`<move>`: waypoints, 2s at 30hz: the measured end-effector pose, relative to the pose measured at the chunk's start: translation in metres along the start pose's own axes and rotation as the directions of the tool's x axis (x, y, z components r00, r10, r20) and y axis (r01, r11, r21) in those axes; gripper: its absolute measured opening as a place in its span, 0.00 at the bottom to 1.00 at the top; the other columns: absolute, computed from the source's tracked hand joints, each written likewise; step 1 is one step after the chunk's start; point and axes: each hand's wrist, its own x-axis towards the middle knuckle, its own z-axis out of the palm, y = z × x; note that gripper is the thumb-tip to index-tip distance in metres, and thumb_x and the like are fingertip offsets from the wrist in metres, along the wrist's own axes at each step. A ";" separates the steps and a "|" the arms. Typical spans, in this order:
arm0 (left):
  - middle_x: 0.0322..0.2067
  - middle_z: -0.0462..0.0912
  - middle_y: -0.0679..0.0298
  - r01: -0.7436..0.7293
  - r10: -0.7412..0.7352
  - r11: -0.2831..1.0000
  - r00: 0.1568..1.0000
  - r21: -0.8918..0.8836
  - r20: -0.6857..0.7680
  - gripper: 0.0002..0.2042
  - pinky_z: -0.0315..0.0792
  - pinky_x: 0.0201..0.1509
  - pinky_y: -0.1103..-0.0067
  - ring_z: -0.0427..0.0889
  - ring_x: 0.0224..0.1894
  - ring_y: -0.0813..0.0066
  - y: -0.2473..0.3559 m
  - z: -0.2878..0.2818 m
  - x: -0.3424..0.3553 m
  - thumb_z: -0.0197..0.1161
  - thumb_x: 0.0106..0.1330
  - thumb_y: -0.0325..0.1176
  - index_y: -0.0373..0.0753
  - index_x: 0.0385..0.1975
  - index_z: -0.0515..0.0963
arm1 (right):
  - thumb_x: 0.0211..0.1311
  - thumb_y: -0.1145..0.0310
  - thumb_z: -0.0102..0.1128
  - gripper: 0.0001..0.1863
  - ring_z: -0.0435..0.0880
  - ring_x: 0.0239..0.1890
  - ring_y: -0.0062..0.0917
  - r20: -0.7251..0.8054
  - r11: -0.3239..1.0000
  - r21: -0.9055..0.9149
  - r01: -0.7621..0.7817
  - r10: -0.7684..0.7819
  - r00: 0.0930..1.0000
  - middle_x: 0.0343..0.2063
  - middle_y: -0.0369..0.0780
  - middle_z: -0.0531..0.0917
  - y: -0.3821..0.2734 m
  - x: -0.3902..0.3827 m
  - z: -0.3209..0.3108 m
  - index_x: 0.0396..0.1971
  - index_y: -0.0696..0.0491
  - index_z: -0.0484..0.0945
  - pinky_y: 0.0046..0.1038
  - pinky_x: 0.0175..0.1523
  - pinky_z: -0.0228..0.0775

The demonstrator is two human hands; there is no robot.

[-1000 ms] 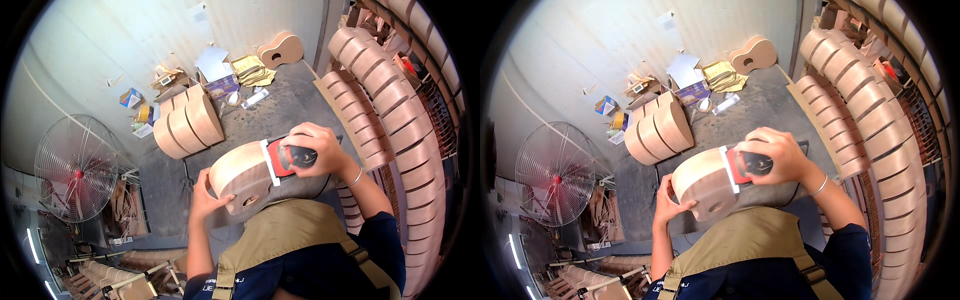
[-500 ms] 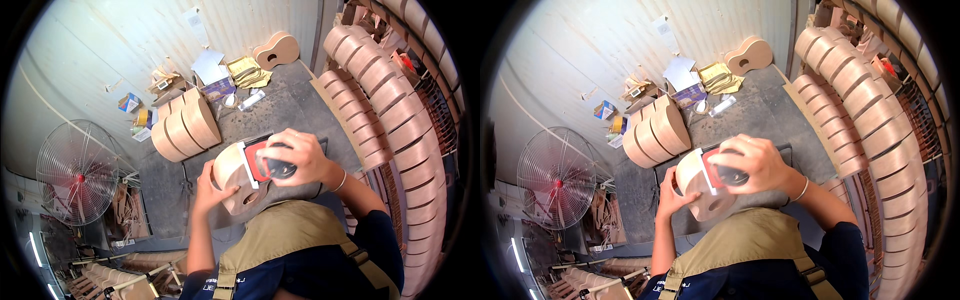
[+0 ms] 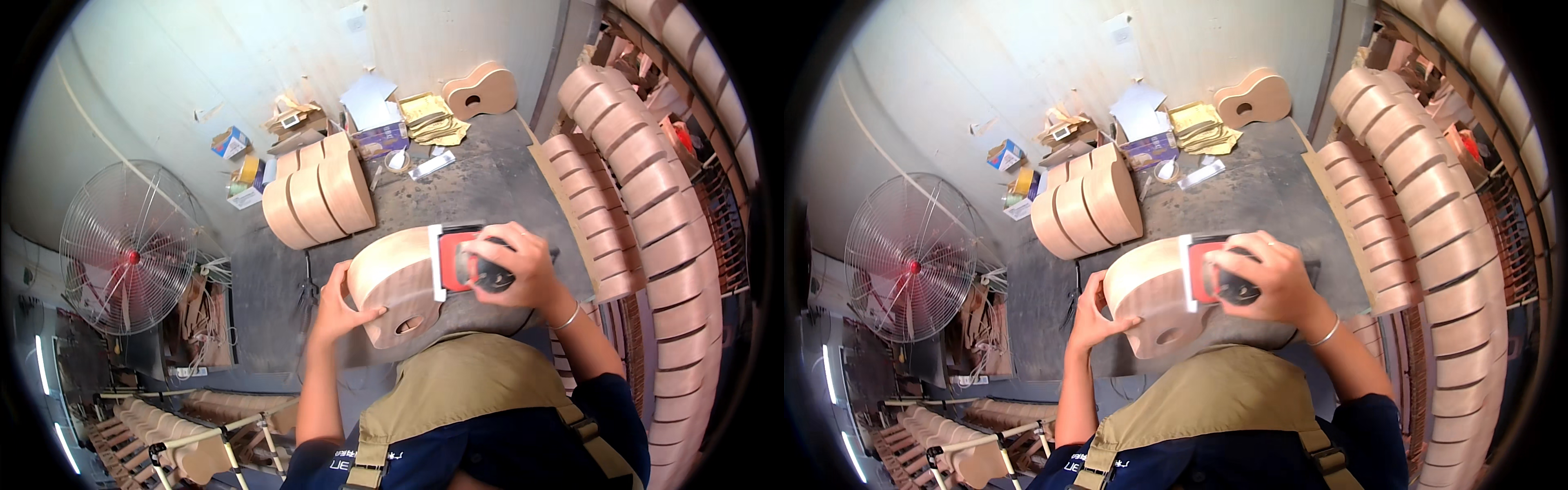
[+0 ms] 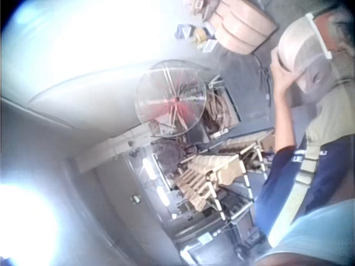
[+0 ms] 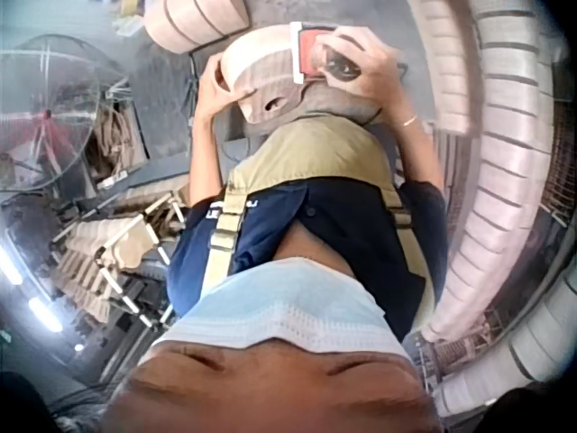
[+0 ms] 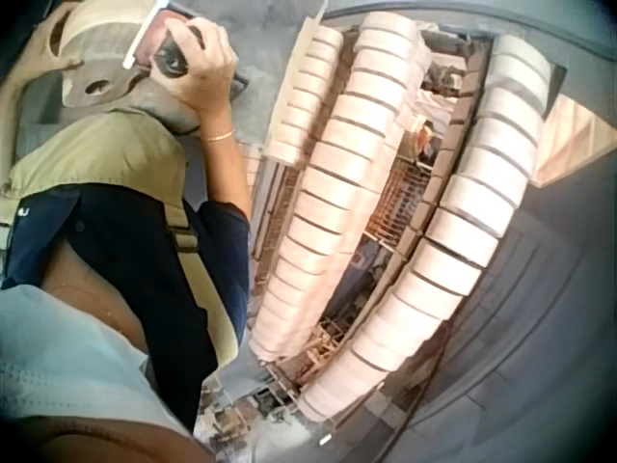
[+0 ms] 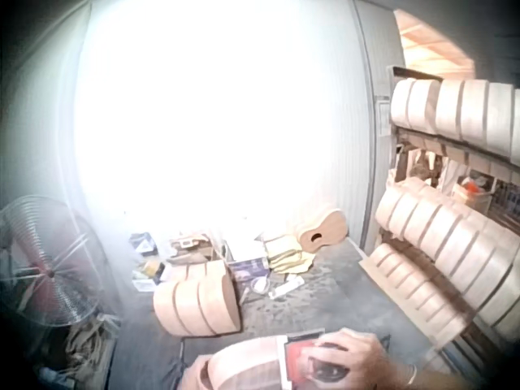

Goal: The person uses a handheld electric sander to smooth the surface of unfinished wooden guitar bodies. They systematically sand the top and side curves of the instrument, rotating it to access different areas, and then place it back on the workbench.

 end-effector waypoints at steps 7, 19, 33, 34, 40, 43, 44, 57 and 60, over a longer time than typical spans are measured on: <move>0.63 0.82 0.57 -0.018 -0.007 0.979 0.992 -0.203 -0.123 0.46 0.75 0.74 0.63 0.82 0.67 0.65 -0.023 -0.003 -0.035 0.92 0.48 0.34 0.38 0.68 0.70 | 0.48 0.72 0.88 0.35 0.90 0.46 0.29 -0.106 0.696 0.287 -0.658 0.706 0.700 0.45 0.38 0.89 0.036 -0.115 0.045 0.60 0.50 0.84 0.33 0.54 0.84; 0.66 0.79 0.52 0.037 -0.033 0.999 0.983 0.019 -0.182 0.54 0.76 0.73 0.62 0.82 0.68 0.59 0.008 0.031 -0.054 0.93 0.47 0.40 0.33 0.75 0.68 | 0.55 0.78 0.84 0.36 0.89 0.54 0.21 -0.093 0.443 0.622 -0.646 0.861 0.500 0.52 0.38 0.90 -0.002 -0.074 0.032 0.65 0.58 0.80 0.28 0.63 0.80; 0.64 0.81 0.53 -0.062 0.100 0.976 0.979 0.208 -0.176 0.55 0.82 0.68 0.66 0.85 0.64 0.63 0.000 0.042 -0.050 0.93 0.47 0.35 0.33 0.77 0.66 | 0.49 0.71 0.88 0.39 0.91 0.52 0.22 -0.221 0.643 0.429 -0.635 0.756 0.616 0.50 0.42 0.92 -0.003 -0.058 0.024 0.64 0.58 0.82 0.30 0.62 0.82; 0.64 0.81 0.53 -0.054 0.091 0.977 0.980 0.204 -0.177 0.55 0.82 0.68 0.66 0.85 0.64 0.63 0.002 0.043 -0.049 0.93 0.46 0.35 0.33 0.77 0.66 | 0.49 0.71 0.88 0.39 0.91 0.52 0.23 -0.218 0.639 0.429 -0.639 0.759 0.613 0.50 0.42 0.92 -0.003 -0.056 0.024 0.64 0.58 0.82 0.30 0.62 0.83; 0.63 0.82 0.54 -0.054 0.088 0.981 0.980 0.188 -0.176 0.54 0.82 0.68 0.66 0.85 0.64 0.63 0.000 0.045 -0.042 0.93 0.46 0.35 0.34 0.76 0.67 | 0.51 0.77 0.87 0.41 0.87 0.56 0.18 -0.152 0.653 0.439 -0.616 0.730 0.666 0.53 0.39 0.90 -0.027 -0.039 0.018 0.68 0.59 0.79 0.27 0.65 0.79; 0.63 0.82 0.54 -0.049 0.083 0.980 0.982 0.195 -0.171 0.54 0.82 0.68 0.66 0.85 0.63 0.63 0.001 0.044 -0.044 0.93 0.46 0.34 0.34 0.75 0.67 | 0.50 0.73 0.88 0.37 0.89 0.53 0.19 -0.203 0.624 0.584 -0.519 0.731 0.651 0.51 0.40 0.92 -0.002 -0.042 0.026 0.63 0.60 0.83 0.28 0.62 0.81; 0.63 0.82 0.54 -0.046 0.082 0.978 0.982 0.203 -0.172 0.54 0.82 0.68 0.66 0.85 0.63 0.64 0.003 0.044 -0.045 0.93 0.46 0.34 0.34 0.75 0.67 | 0.51 0.73 0.88 0.36 0.89 0.52 0.19 -0.198 0.582 0.598 -0.551 0.773 0.603 0.50 0.40 0.92 0.004 -0.045 0.024 0.62 0.60 0.83 0.28 0.62 0.82; 0.62 0.84 0.49 -0.003 0.046 0.986 0.966 0.167 -0.254 0.51 0.79 0.69 0.63 0.85 0.64 0.56 0.015 0.059 -0.042 0.92 0.43 0.39 0.32 0.71 0.73 | 0.52 0.73 0.88 0.36 0.89 0.52 0.17 -0.179 0.566 0.581 -0.584 0.789 0.587 0.49 0.40 0.92 0.010 -0.029 0.026 0.63 0.61 0.83 0.27 0.60 0.82; 0.63 0.84 0.49 0.001 0.057 0.975 0.966 0.224 -0.254 0.51 0.79 0.69 0.64 0.85 0.65 0.56 0.011 0.060 -0.039 0.92 0.43 0.39 0.31 0.71 0.73 | 0.50 0.73 0.88 0.37 0.89 0.51 0.18 -0.250 0.696 0.503 -0.513 0.685 0.684 0.49 0.40 0.92 0.001 -0.018 0.025 0.64 0.59 0.83 0.28 0.60 0.83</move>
